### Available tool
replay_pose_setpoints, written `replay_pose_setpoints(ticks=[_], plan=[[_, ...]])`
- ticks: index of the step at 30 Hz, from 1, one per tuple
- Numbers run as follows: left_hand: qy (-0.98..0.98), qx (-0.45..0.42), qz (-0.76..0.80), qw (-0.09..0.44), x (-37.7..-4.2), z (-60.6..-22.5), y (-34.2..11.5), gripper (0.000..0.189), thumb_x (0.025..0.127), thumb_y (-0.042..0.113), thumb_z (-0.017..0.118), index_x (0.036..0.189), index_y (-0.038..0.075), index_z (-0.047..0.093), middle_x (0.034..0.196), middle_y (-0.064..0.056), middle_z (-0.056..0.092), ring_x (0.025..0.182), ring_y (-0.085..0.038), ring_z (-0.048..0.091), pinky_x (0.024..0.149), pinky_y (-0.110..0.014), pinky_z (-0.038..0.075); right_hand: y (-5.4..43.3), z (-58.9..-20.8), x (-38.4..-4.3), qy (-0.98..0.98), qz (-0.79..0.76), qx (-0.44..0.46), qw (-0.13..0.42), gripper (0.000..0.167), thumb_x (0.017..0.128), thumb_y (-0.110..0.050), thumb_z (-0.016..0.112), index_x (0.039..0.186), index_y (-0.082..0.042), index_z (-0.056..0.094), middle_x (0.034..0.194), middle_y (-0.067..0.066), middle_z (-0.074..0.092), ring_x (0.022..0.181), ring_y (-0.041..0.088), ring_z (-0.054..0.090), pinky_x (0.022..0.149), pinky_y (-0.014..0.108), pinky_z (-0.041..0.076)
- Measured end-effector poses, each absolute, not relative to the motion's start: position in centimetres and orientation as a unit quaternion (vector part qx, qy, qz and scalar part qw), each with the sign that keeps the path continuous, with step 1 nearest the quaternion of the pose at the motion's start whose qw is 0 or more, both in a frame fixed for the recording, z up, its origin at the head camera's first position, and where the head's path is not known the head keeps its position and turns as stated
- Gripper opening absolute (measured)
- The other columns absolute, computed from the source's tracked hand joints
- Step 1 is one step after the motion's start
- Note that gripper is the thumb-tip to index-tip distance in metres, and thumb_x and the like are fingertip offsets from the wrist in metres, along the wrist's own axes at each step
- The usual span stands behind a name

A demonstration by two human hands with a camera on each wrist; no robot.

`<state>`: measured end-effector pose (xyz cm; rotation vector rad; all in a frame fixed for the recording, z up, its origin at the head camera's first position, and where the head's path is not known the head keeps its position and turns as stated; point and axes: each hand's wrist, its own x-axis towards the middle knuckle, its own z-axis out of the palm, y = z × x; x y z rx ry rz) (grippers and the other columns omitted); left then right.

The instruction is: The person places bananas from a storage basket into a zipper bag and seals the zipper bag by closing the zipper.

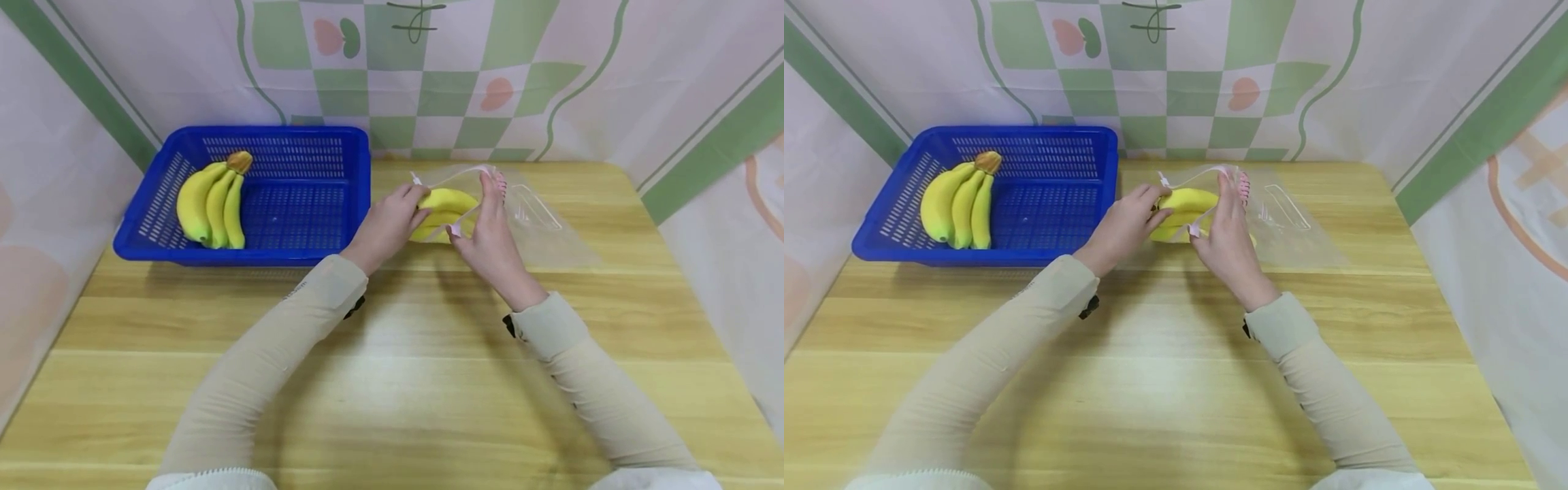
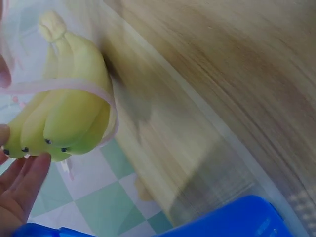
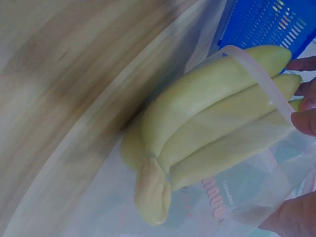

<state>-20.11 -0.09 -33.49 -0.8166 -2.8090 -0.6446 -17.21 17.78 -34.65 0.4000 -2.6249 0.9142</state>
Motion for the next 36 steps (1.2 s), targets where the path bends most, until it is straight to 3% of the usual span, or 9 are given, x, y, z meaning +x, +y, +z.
replay_pose_setpoints(ticks=[8, 16, 21, 25, 32, 36], plan=[[-0.936, -0.283, -0.194, 0.083, -20.0, -33.6, 0.0, 0.035, 0.098, 0.026, 0.052, 0.131, 0.014, 0.057, 0.123, -0.007, 0.061, 0.081, -0.015, 0.065, 0.065, -0.022, 0.054, 17.9, -34.3, -17.4, -0.920, 0.334, 0.127, 0.162, 0.087, 0.084, -0.002, 0.067, 0.149, 0.004, 0.009, 0.158, 0.024, 0.011, 0.149, 0.034, 0.005, 0.123, 0.045, 0.008], [-0.947, -0.257, -0.173, 0.089, -19.8, -33.5, 0.2, 0.030, 0.100, 0.028, 0.048, 0.125, 0.015, 0.061, 0.120, -0.004, 0.063, 0.105, -0.017, 0.061, 0.077, -0.027, 0.056, 17.9, -34.1, -17.7, -0.916, 0.342, 0.123, 0.169, 0.086, 0.083, -0.004, 0.068, 0.148, 0.003, 0.012, 0.156, 0.024, 0.014, 0.149, 0.034, 0.006, 0.123, 0.045, 0.008], [-0.955, -0.230, -0.156, 0.101, -19.6, -33.2, 0.2, 0.027, 0.099, 0.033, 0.050, 0.115, 0.016, 0.064, 0.116, 0.000, 0.068, 0.102, -0.016, 0.064, 0.079, -0.029, 0.057, 17.9, -33.9, -17.9, -0.914, 0.340, 0.121, 0.187, 0.087, 0.082, -0.004, 0.070, 0.147, 0.005, 0.013, 0.155, 0.025, 0.016, 0.147, 0.037, 0.016, 0.122, 0.045, 0.016], [-0.950, -0.245, -0.160, 0.108, -19.6, -33.5, 0.2, 0.027, 0.100, 0.028, 0.049, 0.117, 0.016, 0.066, 0.113, 0.000, 0.070, 0.099, -0.016, 0.066, 0.078, -0.030, 0.057, 17.9, -33.7, -18.0, -0.911, 0.344, 0.113, 0.196, 0.088, 0.081, -0.003, 0.071, 0.148, 0.005, 0.013, 0.155, 0.024, 0.018, 0.144, 0.037, 0.023, 0.121, 0.044, 0.020], [-0.938, -0.269, -0.181, 0.122, -19.5, -34.3, 0.3, 0.029, 0.099, 0.020, 0.048, 0.124, 0.015, 0.063, 0.105, -0.002, 0.072, 0.077, -0.016, 0.064, 0.060, -0.027, 0.054, 18.0, -33.3, -18.0, -0.910, 0.359, 0.097, 0.184, 0.088, 0.083, -0.003, 0.068, 0.149, 0.001, 0.011, 0.156, 0.021, 0.017, 0.144, 0.036, 0.023, 0.120, 0.046, 0.022], [-0.947, -0.253, -0.169, 0.103, -19.6, -34.1, 0.2, 0.032, 0.099, 0.022, 0.047, 0.128, 0.016, 0.060, 0.111, -0.001, 0.071, 0.085, -0.016, 0.066, 0.065, -0.029, 0.055, 18.0, -33.1, -18.0, -0.911, 0.361, 0.092, 0.178, 0.089, 0.083, -0.005, 0.068, 0.150, 0.001, 0.009, 0.157, 0.021, 0.015, 0.145, 0.036, 0.021, 0.120, 0.046, 0.022]])
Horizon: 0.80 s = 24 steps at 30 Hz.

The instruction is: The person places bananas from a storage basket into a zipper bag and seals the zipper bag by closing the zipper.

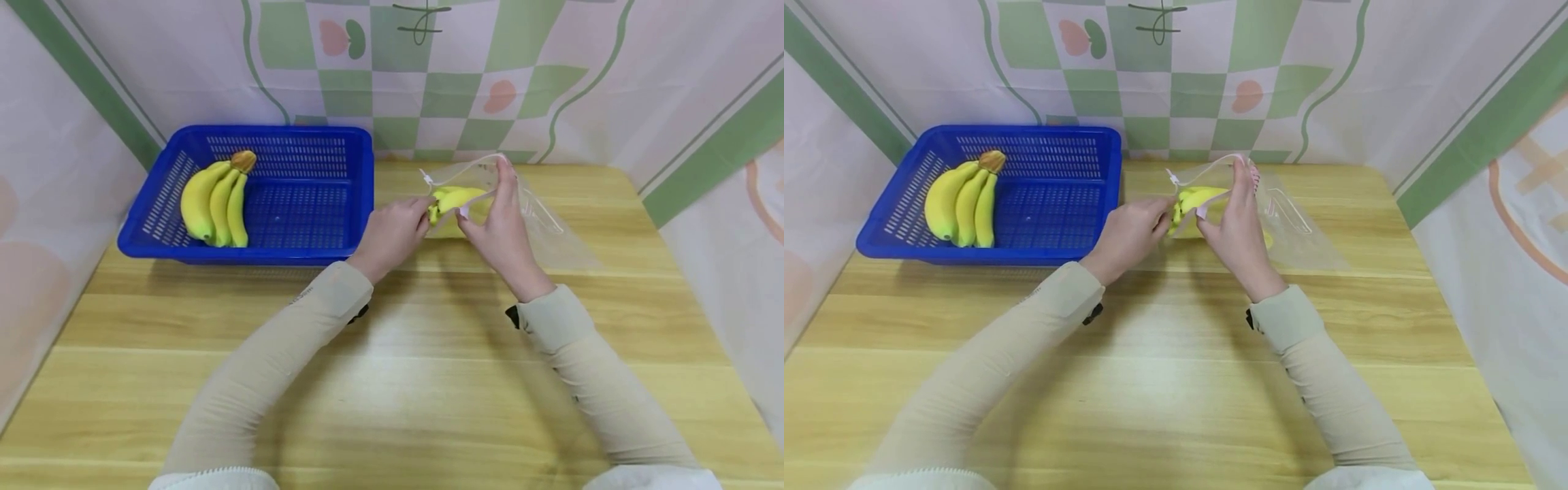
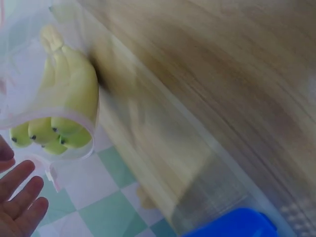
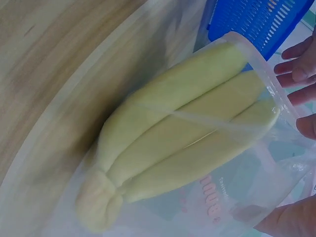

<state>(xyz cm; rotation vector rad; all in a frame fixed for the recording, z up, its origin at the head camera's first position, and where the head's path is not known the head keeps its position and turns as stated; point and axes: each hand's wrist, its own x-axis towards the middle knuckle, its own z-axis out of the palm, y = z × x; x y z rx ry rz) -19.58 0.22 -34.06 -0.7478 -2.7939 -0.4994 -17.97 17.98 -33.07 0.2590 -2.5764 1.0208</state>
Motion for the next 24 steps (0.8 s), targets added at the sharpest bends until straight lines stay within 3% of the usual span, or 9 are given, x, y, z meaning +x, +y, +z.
replay_pose_setpoints(ticks=[6, 13, 19, 24], plan=[[-0.959, -0.216, -0.160, 0.095, -20.3, -33.1, -0.9, 0.032, 0.098, 0.020, 0.050, 0.127, 0.011, 0.060, 0.118, -0.005, 0.069, 0.105, -0.022, 0.066, 0.092, -0.035, 0.053, 18.0, -32.7, -17.9, -0.911, 0.370, 0.081, 0.162, 0.096, 0.083, -0.009, 0.070, 0.152, 0.000, 0.003, 0.159, 0.020, 0.010, 0.147, 0.037, 0.016, 0.120, 0.047, 0.019], [-0.971, -0.156, -0.165, 0.082, -21.2, -32.0, -3.4, 0.037, 0.097, 0.018, 0.049, 0.133, 0.009, 0.055, 0.138, -0.012, 0.054, 0.128, -0.029, 0.051, 0.110, -0.039, 0.040, 17.8, -32.5, -17.9, -0.912, 0.378, 0.073, 0.143, 0.101, 0.083, -0.012, 0.071, 0.153, -0.004, -0.001, 0.160, 0.019, 0.005, 0.148, 0.035, 0.012, 0.120, 0.048, 0.017], [-0.975, -0.107, -0.168, 0.100, -21.9, -31.8, -6.4, 0.039, 0.097, 0.016, 0.048, 0.134, 0.006, 0.053, 0.145, -0.018, 0.045, 0.136, -0.034, 0.041, 0.115, -0.044, 0.033, 17.9, -32.5, -18.1, -0.910, 0.385, 0.074, 0.136, 0.105, 0.082, -0.017, 0.074, 0.152, -0.004, -0.003, 0.160, 0.019, 0.003, 0.147, 0.036, 0.013, 0.120, 0.050, 0.018], [-0.973, -0.057, -0.188, 0.119, -22.6, -32.1, -9.1, 0.039, 0.095, 0.013, 0.048, 0.133, 0.005, 0.054, 0.144, -0.021, 0.044, 0.136, -0.036, 0.039, 0.115, -0.047, 0.032, 18.1, -32.6, -18.0, -0.910, 0.387, 0.062, 0.132, 0.100, 0.087, -0.023, 0.068, 0.153, -0.005, -0.004, 0.160, 0.017, 0.002, 0.147, 0.036, 0.014, 0.119, 0.052, 0.019]])
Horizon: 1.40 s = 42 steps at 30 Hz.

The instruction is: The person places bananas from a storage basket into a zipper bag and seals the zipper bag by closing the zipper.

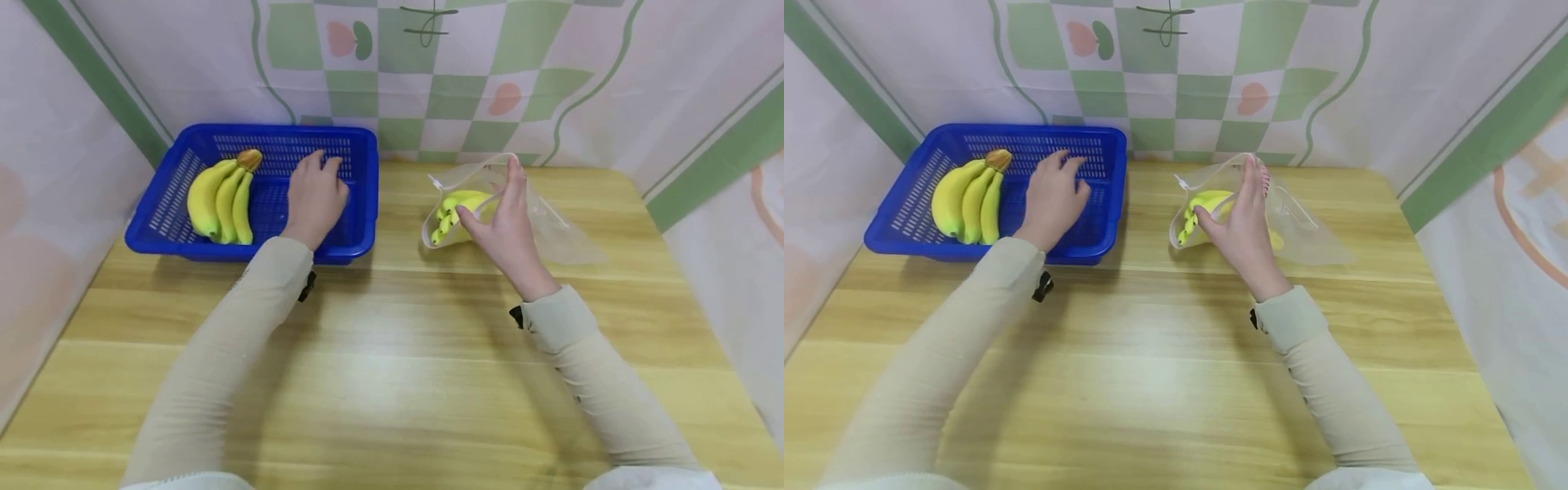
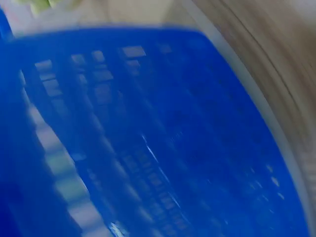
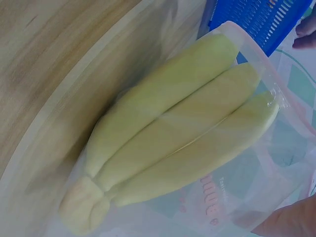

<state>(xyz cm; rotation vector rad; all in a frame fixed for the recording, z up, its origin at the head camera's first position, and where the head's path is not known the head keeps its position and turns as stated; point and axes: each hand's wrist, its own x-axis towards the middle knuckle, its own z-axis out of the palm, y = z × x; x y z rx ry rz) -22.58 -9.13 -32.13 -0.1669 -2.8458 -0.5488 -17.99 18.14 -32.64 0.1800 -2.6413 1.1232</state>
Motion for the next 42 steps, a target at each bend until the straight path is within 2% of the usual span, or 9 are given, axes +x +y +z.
replay_pose_setpoints(ticks=[8, 15, 22, 27, 34, 42], plan=[[-0.973, 0.001, -0.203, 0.113, -22.8, -32.6, -13.4, 0.043, 0.095, 0.011, 0.043, 0.136, 0.001, 0.050, 0.145, -0.023, 0.042, 0.138, -0.038, 0.035, 0.117, -0.048, 0.027, 18.4, -32.4, -17.9, -0.908, 0.394, 0.061, 0.127, 0.094, 0.088, -0.021, 0.062, 0.153, -0.007, -0.005, 0.161, 0.016, 0.000, 0.146, 0.037, 0.016, 0.119, 0.054, 0.017], [-0.973, 0.037, -0.185, 0.135, -22.3, -33.2, -16.6, 0.041, 0.093, 0.008, 0.043, 0.131, -0.006, 0.052, 0.140, -0.028, 0.045, 0.131, -0.043, 0.040, 0.113, -0.050, 0.030, 18.5, -32.6, -17.7, -0.909, 0.394, 0.050, 0.123, 0.092, 0.087, -0.017, 0.058, 0.153, -0.007, -0.005, 0.161, 0.015, 0.000, 0.146, 0.038, 0.018, 0.118, 0.056, 0.018], [-0.961, 0.118, -0.196, 0.157, -21.9, -33.7, -20.1, 0.042, 0.094, 0.010, 0.044, 0.132, -0.005, 0.050, 0.147, -0.028, 0.035, 0.138, -0.043, 0.030, 0.116, -0.053, 0.023, 18.5, -32.6, -17.7, -0.912, 0.388, 0.053, 0.121, 0.090, 0.086, -0.015, 0.054, 0.153, -0.008, -0.006, 0.161, 0.014, -0.003, 0.149, 0.032, 0.002, 0.120, 0.055, 0.013], [-0.954, 0.153, -0.205, 0.158, -21.7, -33.9, -21.4, 0.046, 0.095, 0.010, 0.037, 0.139, -0.002, 0.044, 0.149, -0.028, 0.031, 0.140, -0.043, 0.026, 0.118, -0.054, 0.018, 18.3, -32.8, -17.8, -0.912, 0.387, 0.054, 0.121, 0.090, 0.085, -0.015, 0.053, 0.153, -0.008, -0.006, 0.161, 0.015, -0.003, 0.150, 0.031, 0.000, 0.120, 0.053, 0.011], [-0.958, 0.179, -0.199, 0.099, -21.8, -33.9, -21.9, 0.053, 0.097, 0.017, 0.037, 0.147, 0.000, 0.029, 0.152, -0.031, 0.020, 0.142, -0.047, 0.018, 0.118, -0.058, 0.013, 18.0, -32.8, -17.8, -0.912, 0.389, 0.058, 0.119, 0.090, 0.086, -0.016, 0.053, 0.153, -0.008, -0.006, 0.161, 0.013, -0.005, 0.150, 0.029, -0.003, 0.121, 0.052, 0.008], [-0.962, 0.209, -0.173, 0.036, -22.3, -34.0, -22.1, 0.060, 0.098, 0.022, 0.035, 0.148, -0.004, 0.018, 0.149, -0.035, 0.020, 0.137, -0.050, 0.023, 0.116, -0.058, 0.017, 18.0, -33.0, -17.9, -0.913, 0.386, 0.056, 0.120, 0.089, 0.087, -0.016, 0.054, 0.153, -0.007, -0.005, 0.161, 0.013, -0.004, 0.150, 0.029, -0.001, 0.121, 0.051, 0.009]])
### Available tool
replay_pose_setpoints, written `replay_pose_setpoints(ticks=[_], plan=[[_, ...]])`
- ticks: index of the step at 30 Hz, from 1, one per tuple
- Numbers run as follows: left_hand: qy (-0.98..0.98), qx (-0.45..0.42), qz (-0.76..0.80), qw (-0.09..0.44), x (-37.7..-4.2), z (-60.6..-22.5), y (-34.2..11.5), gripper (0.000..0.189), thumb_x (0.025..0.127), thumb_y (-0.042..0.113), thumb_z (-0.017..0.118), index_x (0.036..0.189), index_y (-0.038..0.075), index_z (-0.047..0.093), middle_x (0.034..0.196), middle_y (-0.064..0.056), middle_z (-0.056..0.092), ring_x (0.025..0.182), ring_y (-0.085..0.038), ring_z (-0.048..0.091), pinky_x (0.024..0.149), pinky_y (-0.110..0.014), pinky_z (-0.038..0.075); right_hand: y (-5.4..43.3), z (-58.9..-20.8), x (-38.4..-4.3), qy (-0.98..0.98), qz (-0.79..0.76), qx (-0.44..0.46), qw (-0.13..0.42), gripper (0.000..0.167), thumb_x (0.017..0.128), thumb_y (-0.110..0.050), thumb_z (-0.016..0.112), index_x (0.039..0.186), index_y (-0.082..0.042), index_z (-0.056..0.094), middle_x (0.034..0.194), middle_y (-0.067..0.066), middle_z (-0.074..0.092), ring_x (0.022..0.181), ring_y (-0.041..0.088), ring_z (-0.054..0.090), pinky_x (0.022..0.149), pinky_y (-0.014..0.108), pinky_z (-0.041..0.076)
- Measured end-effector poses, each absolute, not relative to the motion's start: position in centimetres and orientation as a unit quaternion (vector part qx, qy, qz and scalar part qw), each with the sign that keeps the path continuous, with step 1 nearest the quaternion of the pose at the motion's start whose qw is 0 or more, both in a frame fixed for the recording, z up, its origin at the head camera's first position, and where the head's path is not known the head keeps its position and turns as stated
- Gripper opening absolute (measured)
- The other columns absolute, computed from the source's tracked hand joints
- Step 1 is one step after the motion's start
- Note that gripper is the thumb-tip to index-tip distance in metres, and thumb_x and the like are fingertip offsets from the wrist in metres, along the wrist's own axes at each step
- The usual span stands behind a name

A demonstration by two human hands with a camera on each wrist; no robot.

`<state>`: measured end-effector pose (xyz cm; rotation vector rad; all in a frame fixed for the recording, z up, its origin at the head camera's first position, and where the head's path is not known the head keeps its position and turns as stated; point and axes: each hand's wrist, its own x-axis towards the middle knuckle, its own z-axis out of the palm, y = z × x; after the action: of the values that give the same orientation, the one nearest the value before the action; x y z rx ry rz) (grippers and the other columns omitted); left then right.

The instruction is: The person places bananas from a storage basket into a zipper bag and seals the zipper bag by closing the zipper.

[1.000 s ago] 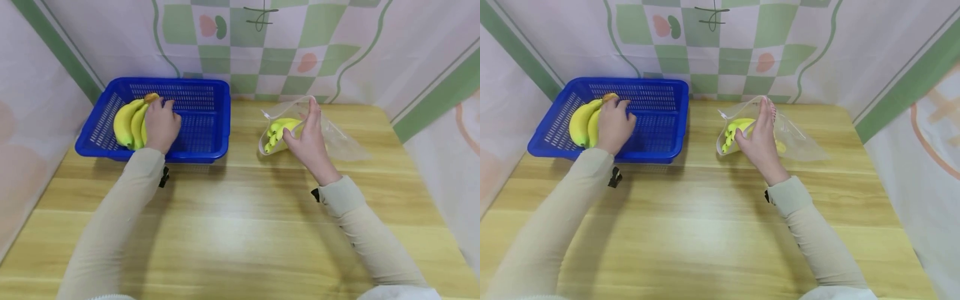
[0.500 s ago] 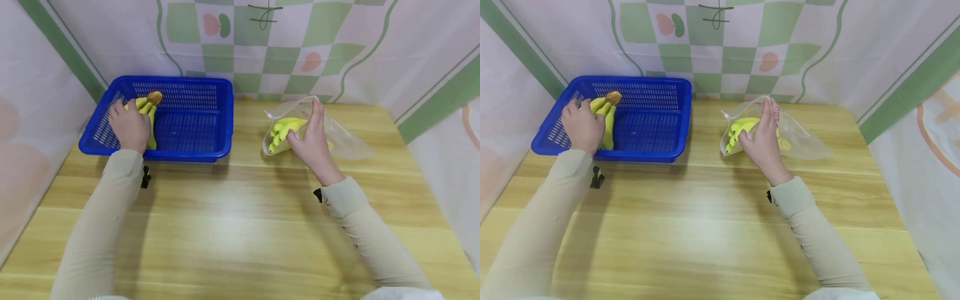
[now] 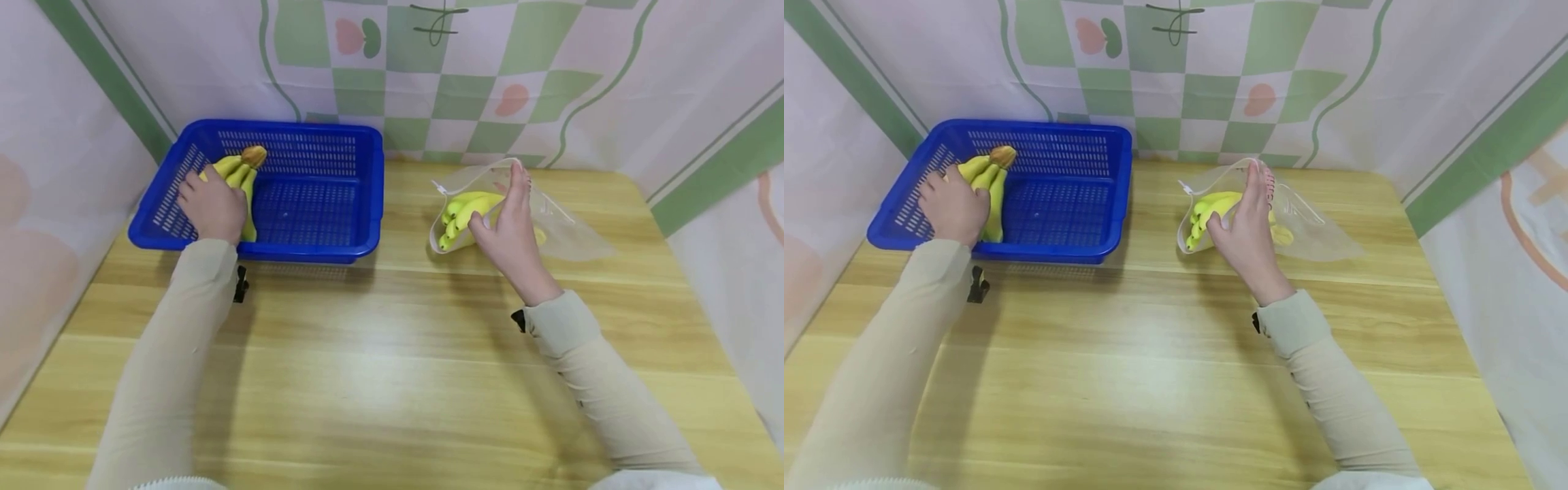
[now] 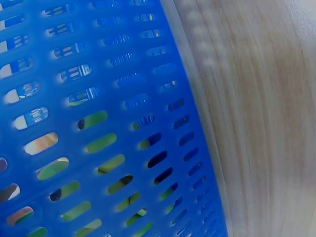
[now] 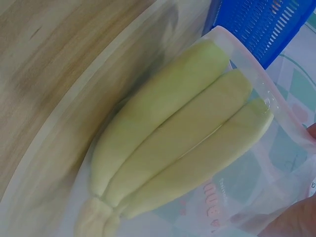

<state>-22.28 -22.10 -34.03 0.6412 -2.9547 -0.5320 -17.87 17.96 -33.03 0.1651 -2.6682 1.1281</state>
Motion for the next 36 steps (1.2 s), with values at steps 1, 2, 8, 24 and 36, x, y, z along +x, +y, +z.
replay_pose_setpoints(ticks=[1, 2, 8, 24, 36], plan=[[-0.961, 0.215, -0.171, 0.025, -22.34, -34.03, -22.11, 0.062, 0.098, 0.023, 0.034, 0.149, -0.005, 0.015, 0.150, -0.036, 0.018, 0.138, -0.051, 0.022, 0.117, -0.058, 0.017, 17.96, -33.06, -17.89, -0.913, 0.386, 0.057, 0.120, 0.089, 0.087, -0.016, 0.054, 0.153, -0.006, -0.005, 0.161, 0.013, -0.004, 0.150, 0.029, 0.000, 0.121, 0.051, 0.009], [-0.961, 0.221, -0.168, 0.014, -22.41, -34.03, -22.11, 0.064, 0.098, 0.024, 0.034, 0.150, -0.005, 0.011, 0.150, -0.036, 0.016, 0.138, -0.051, 0.021, 0.117, -0.058, 0.016, 17.96, -33.08, -17.90, -0.912, 0.387, 0.058, 0.122, 0.089, 0.087, -0.016, 0.054, 0.153, -0.006, -0.005, 0.161, 0.013, -0.004, 0.150, 0.029, 0.002, 0.121, 0.051, 0.010], [-0.957, 0.249, -0.145, -0.031, -22.56, -34.01, -22.03, 0.073, 0.099, 0.030, 0.035, 0.149, -0.010, -0.002, 0.150, -0.039, 0.012, 0.137, -0.054, 0.021, 0.116, -0.059, 0.020, 18.02, -33.27, -17.91, -0.911, 0.388, 0.059, 0.124, 0.089, 0.087, -0.015, 0.054, 0.153, -0.006, -0.005, 0.162, 0.013, -0.004, 0.150, 0.029, 0.003, 0.121, 0.050, 0.010], [-0.966, 0.231, -0.111, -0.045, -22.40, -33.86, -21.97, 0.068, 0.096, 0.018, 0.037, 0.148, -0.010, 0.005, 0.145, -0.042, 0.017, 0.133, -0.054, 0.025, 0.112, -0.058, 0.029, 18.05, -33.60, -18.11, -0.910, 0.387, 0.065, 0.134, 0.088, 0.087, -0.015, 0.054, 0.153, -0.003, -0.003, 0.161, 0.015, -0.001, 0.150, 0.027, 0.002, 0.121, 0.049, 0.011], [-0.971, 0.213, -0.100, -0.046, -22.53, -33.62, -21.96, 0.074, 0.096, 0.022, 0.039, 0.147, -0.014, -0.001, 0.150, -0.042, 0.004, 0.139, -0.054, 0.016, 0.117, -0.055, 0.023, 18.05, -33.46, -18.01, -0.913, 0.384, 0.060, 0.126, 0.089, 0.087, -0.015, 0.055, 0.153, -0.005, -0.004, 0.161, 0.014, -0.002, 0.150, 0.027, 0.001, 0.121, 0.049, 0.011]])
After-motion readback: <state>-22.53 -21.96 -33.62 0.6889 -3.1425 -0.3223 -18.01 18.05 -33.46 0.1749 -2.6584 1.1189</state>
